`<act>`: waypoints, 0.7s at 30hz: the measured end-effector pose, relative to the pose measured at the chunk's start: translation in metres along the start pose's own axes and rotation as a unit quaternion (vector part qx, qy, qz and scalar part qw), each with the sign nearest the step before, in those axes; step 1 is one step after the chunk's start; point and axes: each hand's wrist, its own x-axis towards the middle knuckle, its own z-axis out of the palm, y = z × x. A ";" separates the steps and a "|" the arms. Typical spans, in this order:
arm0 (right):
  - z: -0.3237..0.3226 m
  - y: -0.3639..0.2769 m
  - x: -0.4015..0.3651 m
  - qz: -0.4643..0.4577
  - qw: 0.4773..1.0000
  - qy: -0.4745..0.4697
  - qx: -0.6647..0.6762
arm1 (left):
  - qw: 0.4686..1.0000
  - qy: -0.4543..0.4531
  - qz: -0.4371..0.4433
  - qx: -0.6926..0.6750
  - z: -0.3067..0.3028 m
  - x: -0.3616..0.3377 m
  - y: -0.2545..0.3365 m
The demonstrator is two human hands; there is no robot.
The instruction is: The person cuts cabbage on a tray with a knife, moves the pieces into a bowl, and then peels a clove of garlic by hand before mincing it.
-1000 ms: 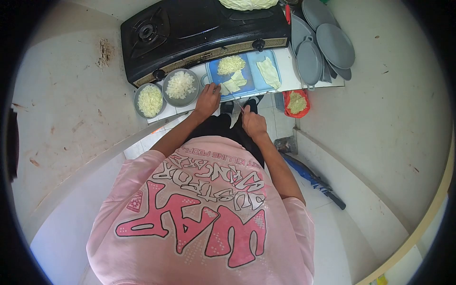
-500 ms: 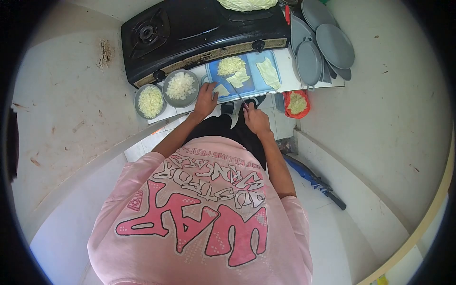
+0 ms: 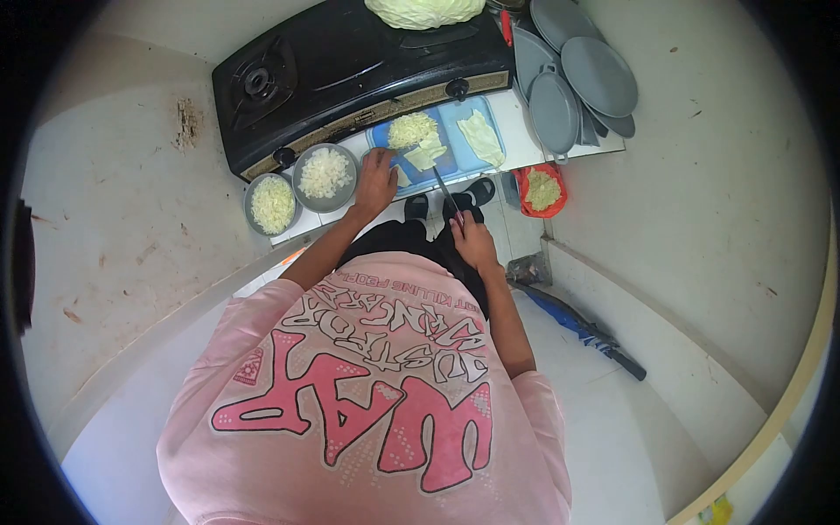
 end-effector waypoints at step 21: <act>-0.032 0.033 -0.002 0.023 0.992 0.072 0.104 | 0.979 -0.140 0.138 -0.048 0.037 0.051 0.039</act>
